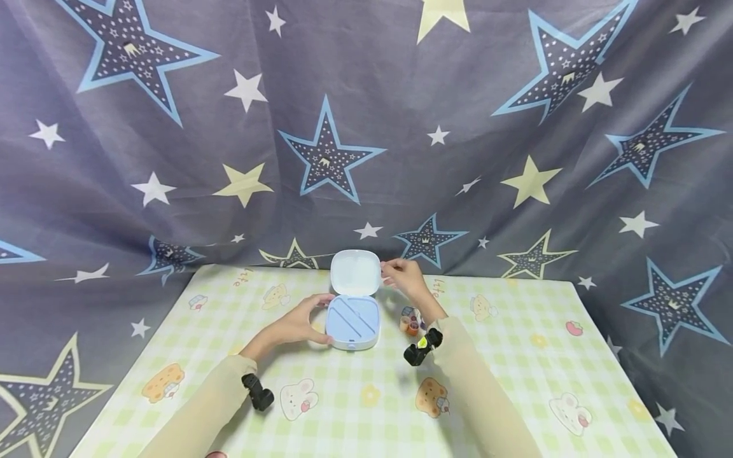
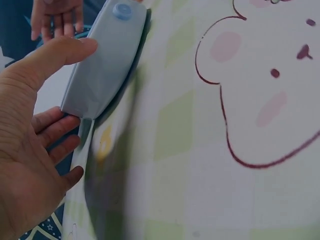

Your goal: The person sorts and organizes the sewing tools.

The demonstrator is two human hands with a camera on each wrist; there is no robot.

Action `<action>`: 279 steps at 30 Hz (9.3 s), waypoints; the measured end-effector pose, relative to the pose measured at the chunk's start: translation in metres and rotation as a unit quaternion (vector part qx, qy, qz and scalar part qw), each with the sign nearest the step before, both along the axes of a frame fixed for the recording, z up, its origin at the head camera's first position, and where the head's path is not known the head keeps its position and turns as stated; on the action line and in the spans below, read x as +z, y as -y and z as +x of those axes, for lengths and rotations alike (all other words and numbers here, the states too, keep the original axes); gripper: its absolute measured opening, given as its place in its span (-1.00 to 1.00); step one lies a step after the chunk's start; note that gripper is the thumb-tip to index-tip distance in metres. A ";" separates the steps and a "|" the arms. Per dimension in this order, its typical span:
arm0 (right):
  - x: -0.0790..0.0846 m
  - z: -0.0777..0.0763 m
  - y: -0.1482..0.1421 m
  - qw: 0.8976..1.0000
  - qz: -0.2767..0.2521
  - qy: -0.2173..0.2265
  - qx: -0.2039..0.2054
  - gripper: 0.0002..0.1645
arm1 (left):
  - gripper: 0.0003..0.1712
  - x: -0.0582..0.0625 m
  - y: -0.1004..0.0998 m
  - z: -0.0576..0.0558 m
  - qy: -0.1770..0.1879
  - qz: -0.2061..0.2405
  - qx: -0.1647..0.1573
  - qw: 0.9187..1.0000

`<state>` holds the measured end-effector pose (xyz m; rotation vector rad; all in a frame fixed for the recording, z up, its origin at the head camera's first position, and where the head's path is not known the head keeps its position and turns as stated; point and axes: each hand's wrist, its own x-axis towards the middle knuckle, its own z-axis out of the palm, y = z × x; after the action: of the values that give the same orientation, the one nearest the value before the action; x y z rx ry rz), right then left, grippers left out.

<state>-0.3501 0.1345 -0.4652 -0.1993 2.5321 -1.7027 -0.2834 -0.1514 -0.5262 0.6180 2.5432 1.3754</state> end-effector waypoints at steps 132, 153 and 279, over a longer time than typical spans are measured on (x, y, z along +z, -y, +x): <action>0.007 0.050 -0.129 0.798 0.430 -0.419 -0.055 -0.49 | 0.32 0.002 -0.008 -0.002 -0.200 -0.224 0.011 0.954; -0.031 0.046 -0.190 0.837 0.443 -0.320 -0.038 -0.55 | 0.34 -0.004 -0.009 -0.004 -0.182 -0.211 0.019 0.960; -0.040 0.068 -0.088 0.777 0.432 -0.431 0.154 -0.61 | 0.34 0.002 -0.015 -0.009 -0.195 -0.227 -0.010 0.954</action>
<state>-0.2823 0.2221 -0.5048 -1.4573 3.2508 -0.1465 -0.2924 -0.1367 -0.5240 0.8834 3.0002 0.6581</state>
